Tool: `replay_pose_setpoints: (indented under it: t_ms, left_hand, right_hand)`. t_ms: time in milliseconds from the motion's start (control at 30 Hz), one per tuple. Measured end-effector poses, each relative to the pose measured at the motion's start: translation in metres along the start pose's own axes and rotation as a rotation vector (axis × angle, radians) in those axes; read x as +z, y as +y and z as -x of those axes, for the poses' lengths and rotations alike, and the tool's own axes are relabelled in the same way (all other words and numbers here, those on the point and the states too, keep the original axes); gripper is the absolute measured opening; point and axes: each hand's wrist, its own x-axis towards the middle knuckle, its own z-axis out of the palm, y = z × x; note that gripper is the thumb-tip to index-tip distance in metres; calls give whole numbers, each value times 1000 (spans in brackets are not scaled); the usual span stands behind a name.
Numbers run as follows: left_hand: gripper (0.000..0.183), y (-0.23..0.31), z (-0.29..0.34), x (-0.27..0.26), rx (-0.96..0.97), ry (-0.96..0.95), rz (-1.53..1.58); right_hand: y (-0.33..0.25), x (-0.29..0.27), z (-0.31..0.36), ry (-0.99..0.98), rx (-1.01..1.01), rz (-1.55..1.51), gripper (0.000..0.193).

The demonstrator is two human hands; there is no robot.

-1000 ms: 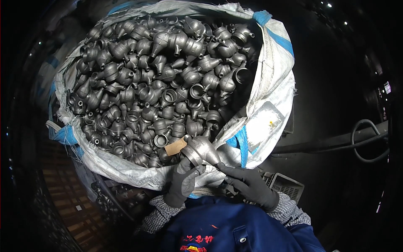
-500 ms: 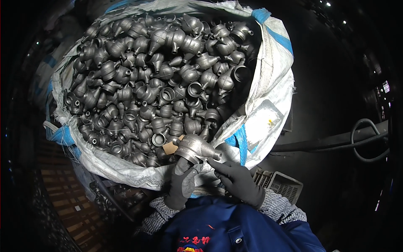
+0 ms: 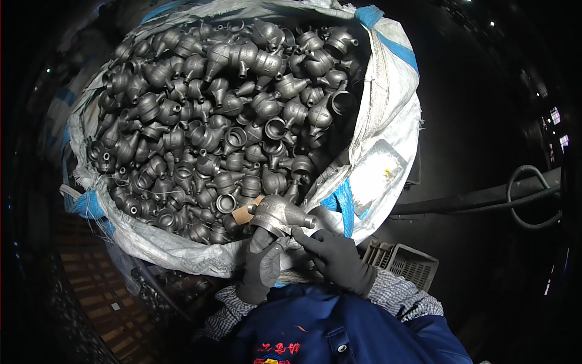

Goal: The person picks up metal pipe fittings from a large white bag, turns them over by hand to check their surfaces and openings, and then places them into a separate crate or returns them to the bag.

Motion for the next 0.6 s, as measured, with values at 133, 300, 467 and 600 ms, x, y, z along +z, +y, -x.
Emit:
replay_pose_setpoints:
  t_ms: [133, 300, 467, 600]
  left_hand:
    - [56, -5, 0, -12, -23, -7, 9]
    - [53, 1, 0, 0, 40, -18, 13]
    - [52, -1, 1, -6, -4, 39, -1]
    - [52, -4, 2, -2, 35, 29, -24]
  right_hand:
    - [6, -6, -3, -81, -19, -53, 56]
    - [33, -10, -9, -308, 126, -680, 43]
    - [17, -3, 0, -28, 47, -611, 43]
    - [0, -8, 1, -2, 119, -292, 52]
